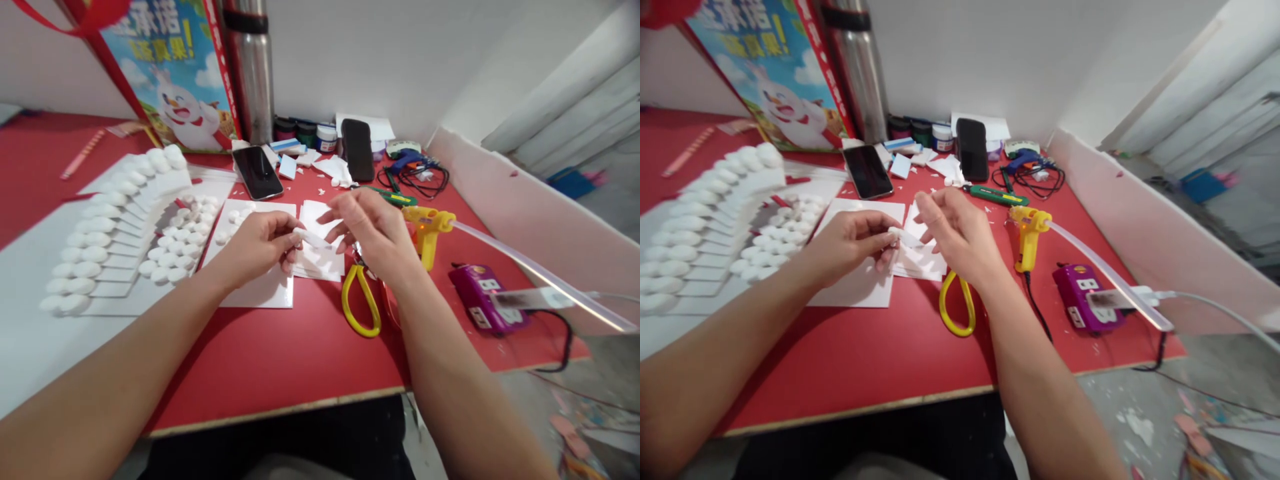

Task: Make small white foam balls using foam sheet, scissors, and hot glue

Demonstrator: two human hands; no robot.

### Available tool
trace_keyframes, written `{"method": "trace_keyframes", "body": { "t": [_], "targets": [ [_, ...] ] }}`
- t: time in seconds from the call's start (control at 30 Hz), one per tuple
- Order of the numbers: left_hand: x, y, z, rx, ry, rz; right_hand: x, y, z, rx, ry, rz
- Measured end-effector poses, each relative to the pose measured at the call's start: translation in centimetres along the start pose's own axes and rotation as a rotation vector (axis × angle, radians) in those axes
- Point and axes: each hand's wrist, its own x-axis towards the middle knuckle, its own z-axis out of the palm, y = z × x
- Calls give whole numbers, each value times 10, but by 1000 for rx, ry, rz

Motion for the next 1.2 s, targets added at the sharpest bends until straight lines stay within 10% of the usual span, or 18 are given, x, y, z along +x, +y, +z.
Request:
{"method": "trace_keyframes", "body": {
  "t": [0.33, 1.2],
  "targets": [
    [-1, -6, 0, 163, 25, 110, -5, 7, 21, -520, -53, -35],
    [-7, -5, 2, 414, 136, 289, 1, 7, 26, 332, -107, 275]
  ]
}}
